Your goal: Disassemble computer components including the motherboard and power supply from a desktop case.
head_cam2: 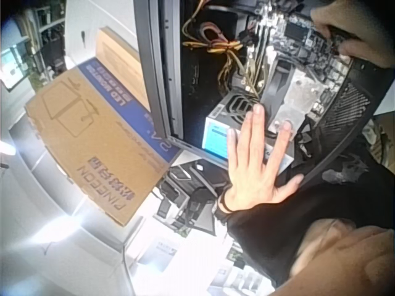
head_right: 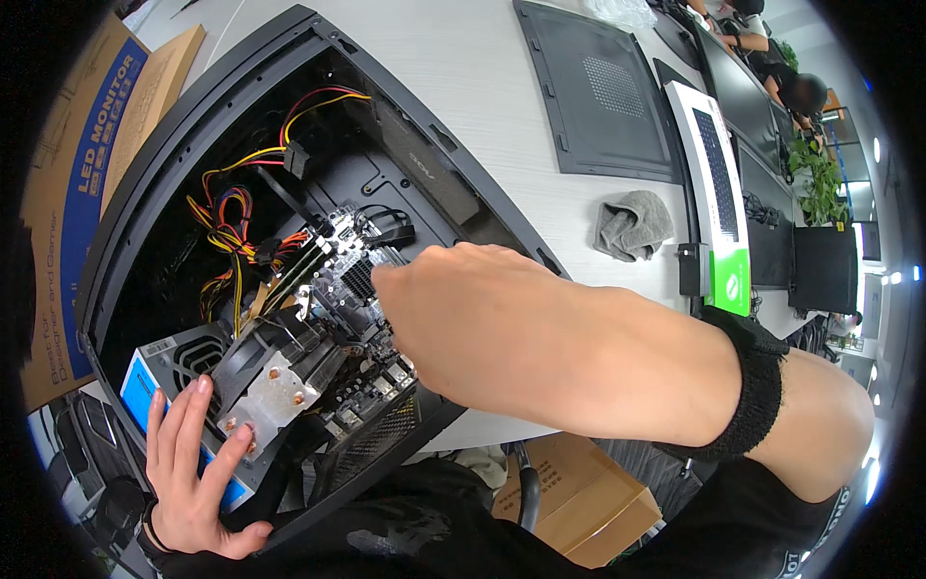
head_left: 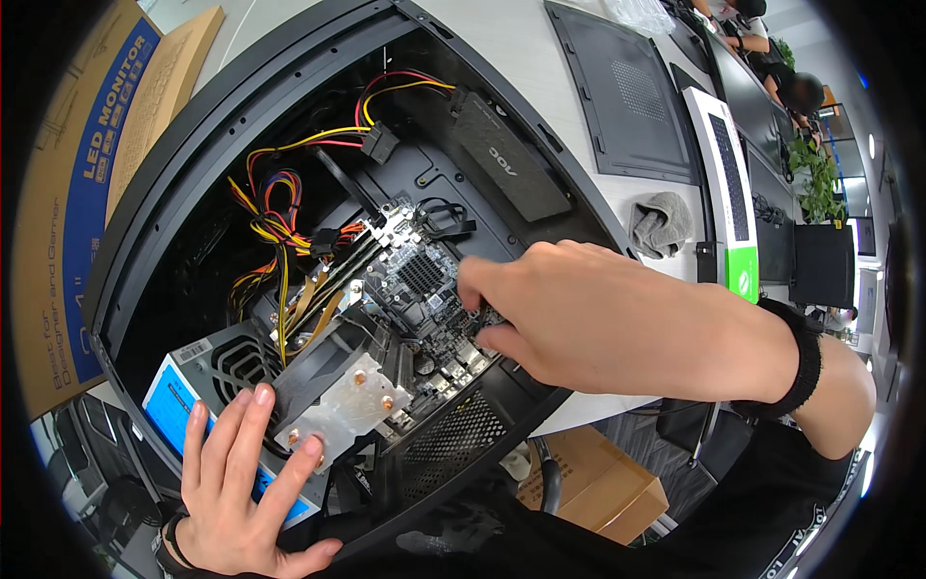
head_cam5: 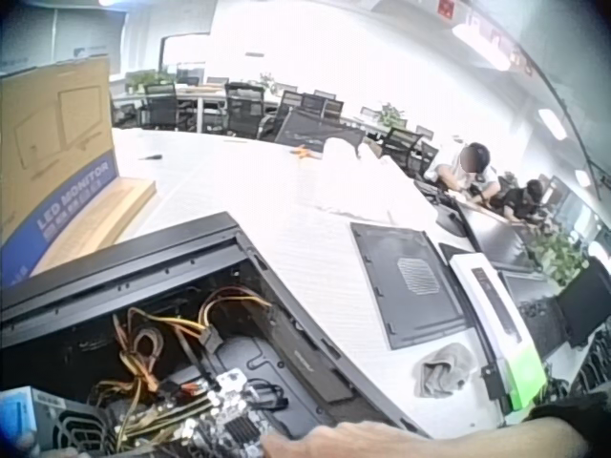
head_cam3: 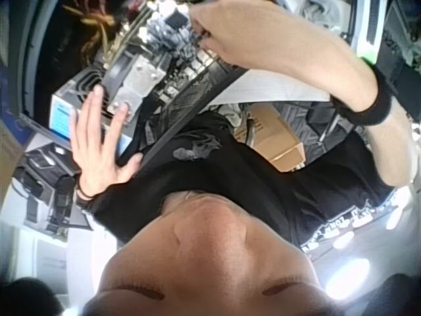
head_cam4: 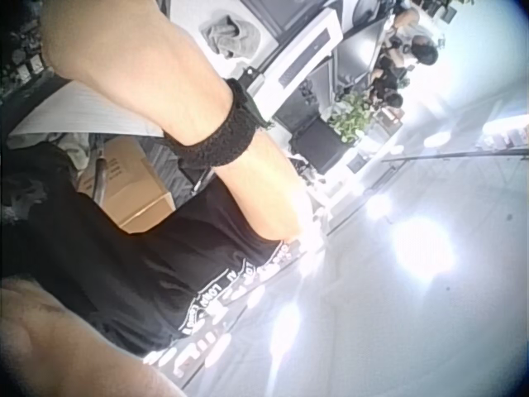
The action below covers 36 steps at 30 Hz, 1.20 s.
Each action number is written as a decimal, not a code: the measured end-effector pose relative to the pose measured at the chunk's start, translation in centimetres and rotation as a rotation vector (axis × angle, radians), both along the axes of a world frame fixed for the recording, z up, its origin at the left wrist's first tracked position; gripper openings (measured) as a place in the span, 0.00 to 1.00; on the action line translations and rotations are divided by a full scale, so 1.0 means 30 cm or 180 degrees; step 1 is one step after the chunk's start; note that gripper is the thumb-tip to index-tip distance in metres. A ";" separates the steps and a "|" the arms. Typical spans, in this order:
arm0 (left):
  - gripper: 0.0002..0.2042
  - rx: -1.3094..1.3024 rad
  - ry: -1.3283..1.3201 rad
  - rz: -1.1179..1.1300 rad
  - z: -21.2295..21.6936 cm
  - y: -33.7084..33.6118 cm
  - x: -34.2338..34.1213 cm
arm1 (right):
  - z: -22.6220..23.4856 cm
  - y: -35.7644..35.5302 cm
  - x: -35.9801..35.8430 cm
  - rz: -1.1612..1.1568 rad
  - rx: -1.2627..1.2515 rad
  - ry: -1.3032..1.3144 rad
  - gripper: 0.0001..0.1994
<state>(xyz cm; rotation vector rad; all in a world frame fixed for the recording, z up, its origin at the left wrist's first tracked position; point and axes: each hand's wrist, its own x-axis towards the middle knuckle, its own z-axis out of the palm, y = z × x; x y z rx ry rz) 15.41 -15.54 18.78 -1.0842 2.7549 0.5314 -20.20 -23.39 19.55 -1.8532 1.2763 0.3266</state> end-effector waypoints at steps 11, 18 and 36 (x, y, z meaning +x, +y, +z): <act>0.40 -0.0020 -0.0011 0.0043 0.001 0.004 -0.001 | 0.013 -0.006 -0.003 -0.0004 0.0014 0.0121 0.10; 0.40 0.0031 -0.0049 0.0040 0.005 0.000 -0.003 | -0.015 -0.012 0.007 0.0157 -0.0096 -0.0095 0.11; 0.42 0.0061 -0.0024 0.0039 0.005 0.001 0.003 | -0.021 -0.010 0.002 -0.0173 0.0282 -0.0340 0.10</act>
